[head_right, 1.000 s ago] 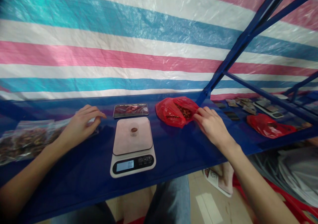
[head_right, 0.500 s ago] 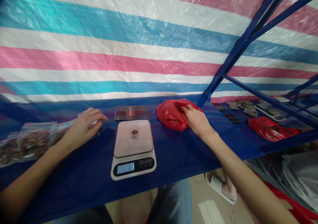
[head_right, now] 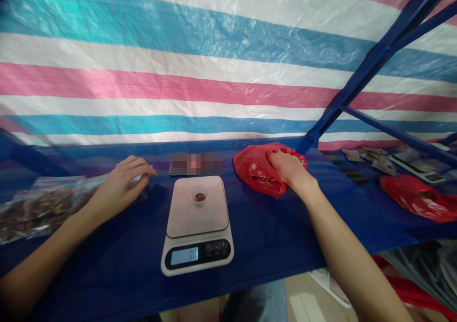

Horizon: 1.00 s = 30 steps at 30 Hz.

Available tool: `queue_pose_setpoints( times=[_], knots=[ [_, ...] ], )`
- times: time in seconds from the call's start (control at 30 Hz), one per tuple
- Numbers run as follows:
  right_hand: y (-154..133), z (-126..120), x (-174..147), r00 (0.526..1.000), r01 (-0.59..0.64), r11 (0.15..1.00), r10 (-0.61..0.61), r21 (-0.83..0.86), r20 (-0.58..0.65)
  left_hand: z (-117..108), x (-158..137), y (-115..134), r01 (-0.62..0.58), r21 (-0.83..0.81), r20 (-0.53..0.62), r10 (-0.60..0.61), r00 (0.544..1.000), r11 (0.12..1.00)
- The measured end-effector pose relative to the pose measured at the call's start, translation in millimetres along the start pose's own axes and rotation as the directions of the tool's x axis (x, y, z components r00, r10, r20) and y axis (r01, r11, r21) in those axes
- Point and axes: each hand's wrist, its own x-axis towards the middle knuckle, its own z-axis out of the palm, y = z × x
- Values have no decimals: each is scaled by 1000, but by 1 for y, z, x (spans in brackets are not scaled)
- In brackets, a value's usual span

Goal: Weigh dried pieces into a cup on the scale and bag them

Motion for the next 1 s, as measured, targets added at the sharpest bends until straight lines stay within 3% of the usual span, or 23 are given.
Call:
queue_pose_setpoints(
  times=[0.13, 0.3, 0.47, 0.7, 0.83, 0.93, 1.0],
  knots=[
    [6, 6, -1, 999, 9, 1000, -9, 12, -44, 0, -1, -2, -1, -15, -7, 1, 1000, 1000],
    [17, 23, 8, 963, 146, 987, -128, 63, -238, 1, -2, 1, -8, -26, -5, 8, 1000, 1000],
    [20, 29, 15, 933, 228, 963, -175, 142, -314, 2, -1, 2, -4, -36, -13, 4, 1000, 999],
    [22, 19, 12, 908, 181, 944, -53, 276, -415, -1, -1, 6, 20, -27, 7, -19, 1000, 999],
    [25, 18, 10, 874, 219, 812, 82, 540, -479, 0, -1, 5, 18, -32, -2, -18, 1000, 999],
    [27, 18, 9, 895, 235, 683, 126, 691, -429, 1, 0, 3, 21, -39, 5, -21, 1000, 999],
    [27, 17, 8, 909, 236, 647, 117, 725, -400, 1, 0, 2, 25, -48, 14, -24, 1000, 999]
  ],
)
